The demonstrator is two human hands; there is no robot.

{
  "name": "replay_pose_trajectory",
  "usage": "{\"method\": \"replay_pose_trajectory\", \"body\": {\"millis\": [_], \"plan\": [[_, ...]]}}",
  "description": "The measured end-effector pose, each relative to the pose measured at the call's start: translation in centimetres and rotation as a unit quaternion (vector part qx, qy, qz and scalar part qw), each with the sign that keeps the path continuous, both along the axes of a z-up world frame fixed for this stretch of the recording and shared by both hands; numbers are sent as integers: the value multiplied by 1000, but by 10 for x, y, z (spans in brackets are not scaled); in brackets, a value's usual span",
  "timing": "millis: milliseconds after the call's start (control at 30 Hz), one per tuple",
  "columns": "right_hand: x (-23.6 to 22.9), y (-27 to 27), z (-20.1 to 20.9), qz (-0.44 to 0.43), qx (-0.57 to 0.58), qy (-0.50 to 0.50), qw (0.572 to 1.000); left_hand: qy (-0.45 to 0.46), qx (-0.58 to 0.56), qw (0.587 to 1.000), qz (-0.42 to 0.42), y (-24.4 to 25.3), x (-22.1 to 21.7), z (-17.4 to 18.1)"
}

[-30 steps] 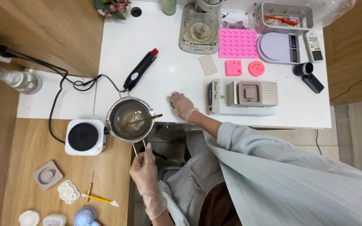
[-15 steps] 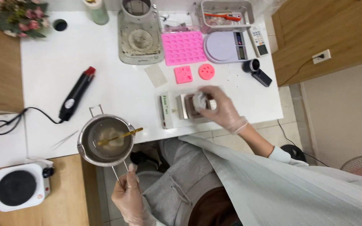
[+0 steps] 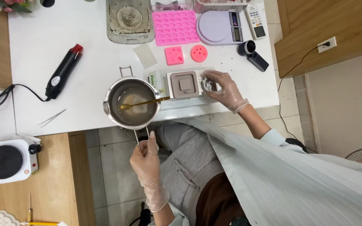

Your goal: Stirring melted wax in a pot and using a heat sealing tool on packaging materials.

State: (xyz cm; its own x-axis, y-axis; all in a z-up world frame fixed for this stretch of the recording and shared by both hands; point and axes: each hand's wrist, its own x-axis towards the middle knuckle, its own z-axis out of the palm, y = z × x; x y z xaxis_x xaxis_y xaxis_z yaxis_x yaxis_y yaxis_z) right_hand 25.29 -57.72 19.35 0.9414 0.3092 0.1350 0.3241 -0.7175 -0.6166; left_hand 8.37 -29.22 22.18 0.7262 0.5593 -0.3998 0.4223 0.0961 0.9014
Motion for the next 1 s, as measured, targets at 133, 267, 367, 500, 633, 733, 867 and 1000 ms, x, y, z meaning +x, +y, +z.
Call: {"method": "replay_pose_trajectory", "body": {"millis": [133,267,367,500,633,733,867,1000], "plan": [[-5,-3,15,35,27,-7,999,3,-14,1000,-5,-14,1,-2],[-22,-11,25,-2,66,3,998,-13,-28,999,-16,-30,5,-8],[-28,-15,29,-31,96,34,994,-26,-11,999,-30,-44,12,-9],[-28,3,57,6,213,134,968,-74,29,995,-56,-67,24,-23],[-18,22,43,10,306,183,934,-76,51,994,-64,-88,38,-19],[1,20,25,-43,396,213,892,-64,51,994,-77,-97,47,-16],[23,18,37,-36,416,225,881,-57,77,990,-104,-103,58,-15],[33,8,40,11,382,249,890,-58,109,984,-127,-111,60,-20]]}}
